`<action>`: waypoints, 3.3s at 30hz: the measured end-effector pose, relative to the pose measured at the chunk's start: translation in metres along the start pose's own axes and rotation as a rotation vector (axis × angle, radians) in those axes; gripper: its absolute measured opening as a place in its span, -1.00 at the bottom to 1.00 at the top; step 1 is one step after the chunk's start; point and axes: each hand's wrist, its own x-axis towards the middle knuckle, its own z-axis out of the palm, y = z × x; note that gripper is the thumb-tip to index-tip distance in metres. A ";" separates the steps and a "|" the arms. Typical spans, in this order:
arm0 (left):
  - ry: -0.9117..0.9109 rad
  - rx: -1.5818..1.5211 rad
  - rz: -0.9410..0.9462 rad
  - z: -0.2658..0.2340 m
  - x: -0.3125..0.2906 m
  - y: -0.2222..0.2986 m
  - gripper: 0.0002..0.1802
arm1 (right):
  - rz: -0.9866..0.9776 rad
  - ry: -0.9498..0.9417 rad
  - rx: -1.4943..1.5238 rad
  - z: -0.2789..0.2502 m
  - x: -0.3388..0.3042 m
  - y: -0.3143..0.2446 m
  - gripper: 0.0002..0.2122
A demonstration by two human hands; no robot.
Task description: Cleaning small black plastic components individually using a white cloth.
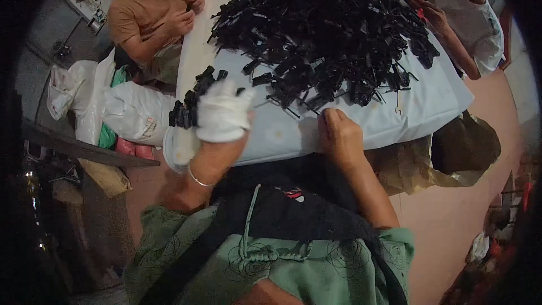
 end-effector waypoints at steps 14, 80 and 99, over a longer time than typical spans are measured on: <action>-0.536 -1.492 -0.357 0.017 -0.008 0.041 -0.76 | 0.083 -0.006 0.469 -0.019 0.000 -0.044 -0.86; -0.148 -0.056 -0.065 -0.018 0.002 0.002 -0.76 | -0.160 -0.188 -0.032 0.010 0.000 -0.028 -0.91; -0.209 -1.020 -0.135 0.033 -0.019 0.034 -0.79 | -0.419 -0.189 0.189 -0.020 0.000 -0.043 -0.86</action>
